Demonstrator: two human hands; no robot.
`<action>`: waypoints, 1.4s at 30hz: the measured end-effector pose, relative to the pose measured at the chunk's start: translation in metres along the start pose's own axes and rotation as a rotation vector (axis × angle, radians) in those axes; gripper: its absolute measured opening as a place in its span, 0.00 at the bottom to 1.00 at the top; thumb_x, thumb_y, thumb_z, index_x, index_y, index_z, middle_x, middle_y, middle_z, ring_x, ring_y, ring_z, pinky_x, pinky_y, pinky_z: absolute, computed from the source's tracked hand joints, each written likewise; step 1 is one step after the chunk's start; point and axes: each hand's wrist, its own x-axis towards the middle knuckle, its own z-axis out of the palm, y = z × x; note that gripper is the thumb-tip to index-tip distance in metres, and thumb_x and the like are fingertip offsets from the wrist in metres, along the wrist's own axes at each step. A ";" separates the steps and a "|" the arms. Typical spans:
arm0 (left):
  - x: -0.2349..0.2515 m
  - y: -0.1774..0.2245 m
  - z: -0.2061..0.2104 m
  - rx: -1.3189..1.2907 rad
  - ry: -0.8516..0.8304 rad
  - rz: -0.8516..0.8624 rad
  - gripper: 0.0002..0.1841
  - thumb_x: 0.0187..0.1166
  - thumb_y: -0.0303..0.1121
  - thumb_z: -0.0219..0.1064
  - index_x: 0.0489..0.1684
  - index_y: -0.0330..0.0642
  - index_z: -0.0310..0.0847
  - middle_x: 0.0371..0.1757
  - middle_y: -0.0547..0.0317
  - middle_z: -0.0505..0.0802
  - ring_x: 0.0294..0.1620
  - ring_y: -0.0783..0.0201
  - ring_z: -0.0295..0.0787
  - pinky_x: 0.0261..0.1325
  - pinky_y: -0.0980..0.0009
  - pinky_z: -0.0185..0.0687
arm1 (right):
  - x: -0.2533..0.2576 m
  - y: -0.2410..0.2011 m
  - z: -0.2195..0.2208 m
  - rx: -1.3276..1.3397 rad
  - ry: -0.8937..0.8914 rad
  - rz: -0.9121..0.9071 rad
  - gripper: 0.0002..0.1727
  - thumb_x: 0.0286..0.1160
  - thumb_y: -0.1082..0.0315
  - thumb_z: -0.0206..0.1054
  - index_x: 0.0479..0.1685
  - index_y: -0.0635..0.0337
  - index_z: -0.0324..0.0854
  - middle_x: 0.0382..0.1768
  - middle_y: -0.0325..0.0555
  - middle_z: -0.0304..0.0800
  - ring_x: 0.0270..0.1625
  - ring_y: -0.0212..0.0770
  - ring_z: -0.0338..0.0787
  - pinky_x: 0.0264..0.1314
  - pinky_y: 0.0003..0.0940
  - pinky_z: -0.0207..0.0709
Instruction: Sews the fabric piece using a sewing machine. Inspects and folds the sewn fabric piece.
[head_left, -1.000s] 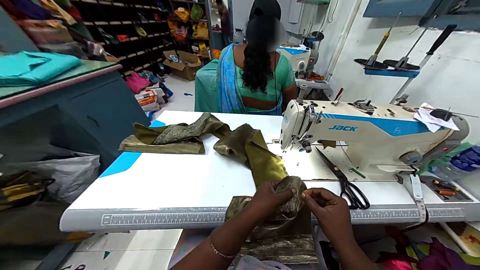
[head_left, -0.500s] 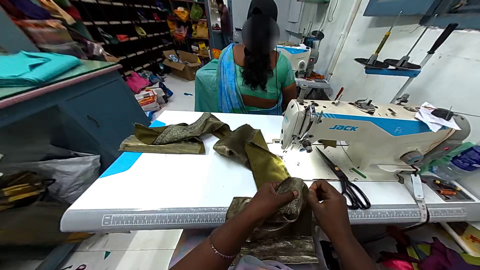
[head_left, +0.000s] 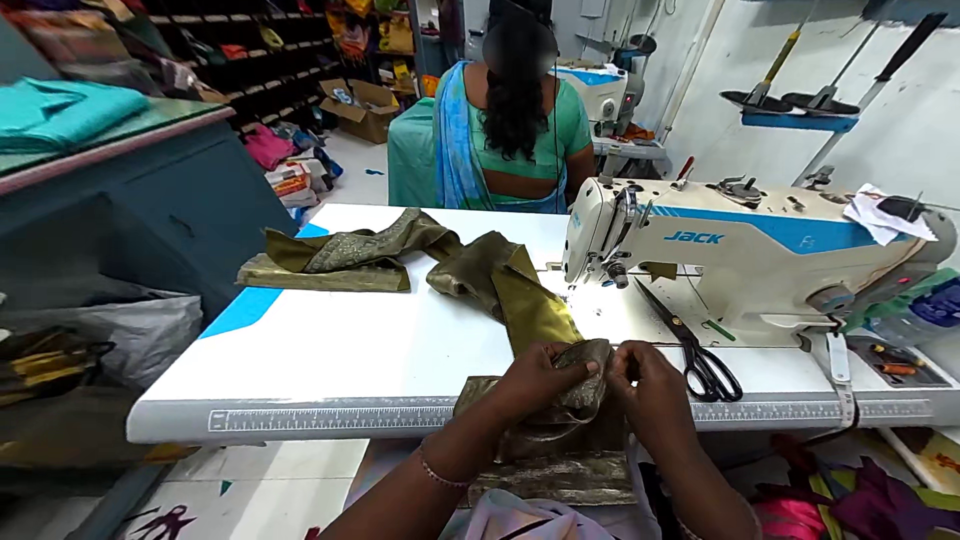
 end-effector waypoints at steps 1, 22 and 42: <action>0.001 0.001 -0.003 -0.036 0.005 -0.002 0.07 0.84 0.31 0.67 0.44 0.36 0.88 0.29 0.59 0.92 0.27 0.74 0.86 0.35 0.77 0.84 | 0.001 0.002 -0.002 0.006 0.033 0.058 0.04 0.73 0.76 0.68 0.40 0.69 0.81 0.31 0.53 0.84 0.28 0.44 0.84 0.32 0.42 0.81; 0.016 0.022 -0.056 0.254 -0.564 -0.168 0.02 0.77 0.26 0.73 0.36 0.37 0.87 0.29 0.66 0.93 0.30 0.78 0.89 0.40 0.77 0.87 | -0.011 0.006 -0.021 0.887 -0.634 0.430 0.22 0.60 0.81 0.76 0.57 0.60 0.84 0.42 0.41 0.96 0.43 0.32 0.94 0.51 0.29 0.90; -0.004 0.008 -0.032 -0.069 -0.325 -0.102 0.22 0.63 0.13 0.77 0.53 0.39 0.76 0.44 0.58 0.93 0.42 0.70 0.92 0.48 0.72 0.90 | -0.014 0.018 -0.024 0.724 -0.497 0.326 0.55 0.52 0.71 0.77 0.90 0.34 0.57 0.60 0.39 0.90 0.53 0.34 0.94 0.54 0.31 0.90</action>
